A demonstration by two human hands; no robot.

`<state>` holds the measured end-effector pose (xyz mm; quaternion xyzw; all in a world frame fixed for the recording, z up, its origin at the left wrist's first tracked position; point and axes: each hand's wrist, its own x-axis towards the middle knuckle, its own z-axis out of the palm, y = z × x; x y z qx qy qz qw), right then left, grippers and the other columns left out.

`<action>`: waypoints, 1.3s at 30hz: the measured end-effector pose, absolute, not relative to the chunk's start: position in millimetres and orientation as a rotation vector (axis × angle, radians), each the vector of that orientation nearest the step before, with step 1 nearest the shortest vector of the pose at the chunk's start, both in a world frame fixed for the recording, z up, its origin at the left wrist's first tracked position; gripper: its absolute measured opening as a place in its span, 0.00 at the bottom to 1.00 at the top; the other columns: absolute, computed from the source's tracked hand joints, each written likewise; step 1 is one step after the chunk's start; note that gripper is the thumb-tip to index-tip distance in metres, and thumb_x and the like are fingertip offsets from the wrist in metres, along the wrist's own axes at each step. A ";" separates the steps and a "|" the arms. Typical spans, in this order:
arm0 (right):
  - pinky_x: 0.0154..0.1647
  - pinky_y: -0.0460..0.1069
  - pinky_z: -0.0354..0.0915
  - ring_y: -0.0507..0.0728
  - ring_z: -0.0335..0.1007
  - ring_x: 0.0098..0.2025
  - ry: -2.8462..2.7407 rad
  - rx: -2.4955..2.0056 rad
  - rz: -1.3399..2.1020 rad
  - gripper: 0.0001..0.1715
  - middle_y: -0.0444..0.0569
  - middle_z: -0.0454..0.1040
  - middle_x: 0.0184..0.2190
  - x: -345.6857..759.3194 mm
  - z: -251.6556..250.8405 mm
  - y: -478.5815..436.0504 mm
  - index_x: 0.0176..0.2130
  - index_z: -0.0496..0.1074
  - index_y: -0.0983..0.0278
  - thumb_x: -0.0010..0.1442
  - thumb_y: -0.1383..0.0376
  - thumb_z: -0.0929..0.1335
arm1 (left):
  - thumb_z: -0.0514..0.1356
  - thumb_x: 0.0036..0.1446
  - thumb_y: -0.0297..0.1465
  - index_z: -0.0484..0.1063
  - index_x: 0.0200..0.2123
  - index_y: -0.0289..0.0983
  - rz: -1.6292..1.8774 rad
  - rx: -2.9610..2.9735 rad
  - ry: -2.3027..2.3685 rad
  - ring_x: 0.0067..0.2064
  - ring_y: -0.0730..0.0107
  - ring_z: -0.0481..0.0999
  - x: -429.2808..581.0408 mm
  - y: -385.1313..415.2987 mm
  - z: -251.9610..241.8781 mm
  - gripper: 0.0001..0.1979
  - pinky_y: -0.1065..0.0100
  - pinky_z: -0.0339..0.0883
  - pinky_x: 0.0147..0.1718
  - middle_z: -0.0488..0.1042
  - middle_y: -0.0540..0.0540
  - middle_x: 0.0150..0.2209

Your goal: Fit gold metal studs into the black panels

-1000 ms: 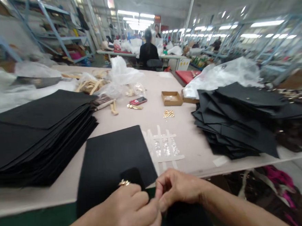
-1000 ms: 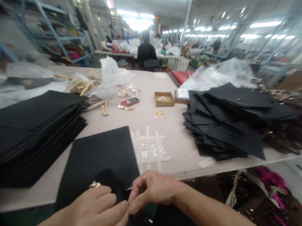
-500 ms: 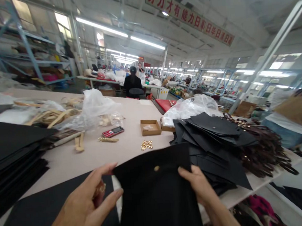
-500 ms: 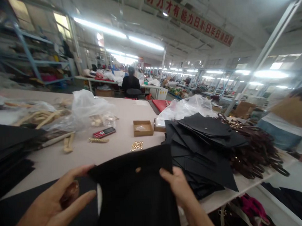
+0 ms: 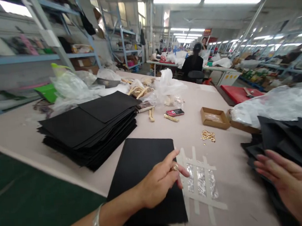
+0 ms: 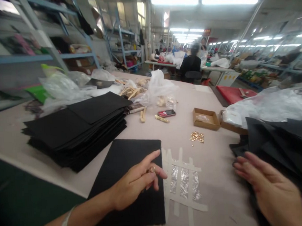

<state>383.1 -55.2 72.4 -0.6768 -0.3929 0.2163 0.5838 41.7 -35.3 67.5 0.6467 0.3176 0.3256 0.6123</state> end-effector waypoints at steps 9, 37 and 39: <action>0.51 0.53 0.64 0.56 0.65 0.51 -2.375 -0.746 0.556 0.29 0.49 0.72 0.48 201.4 71.2 -46.9 0.58 0.60 0.58 0.60 0.76 0.62 | 0.49 0.54 0.22 0.27 0.64 0.40 0.507 1.287 0.730 0.23 0.78 0.67 11.8 -32.8 62.0 0.40 0.75 0.57 0.22 0.73 0.53 0.26; 0.29 0.48 0.63 0.53 0.67 0.25 -1.345 -1.377 1.442 0.18 0.44 0.71 0.22 197.4 7.1 -16.4 0.39 0.73 0.65 0.53 0.55 0.70 | 0.69 0.34 0.45 0.68 0.44 0.39 -0.219 2.228 1.657 0.45 0.60 0.70 -59.8 110.0 57.3 0.33 0.67 0.64 0.40 0.70 0.45 0.44; 0.29 0.49 0.62 0.53 0.67 0.25 -1.401 -1.397 1.392 0.19 0.43 0.70 0.20 199.6 5.5 -17.8 0.41 0.72 0.65 0.55 0.54 0.69 | 0.69 0.35 0.44 0.68 0.43 0.38 -0.270 2.233 1.655 0.45 0.59 0.70 -55.2 110.7 61.2 0.31 0.65 0.65 0.41 0.70 0.44 0.43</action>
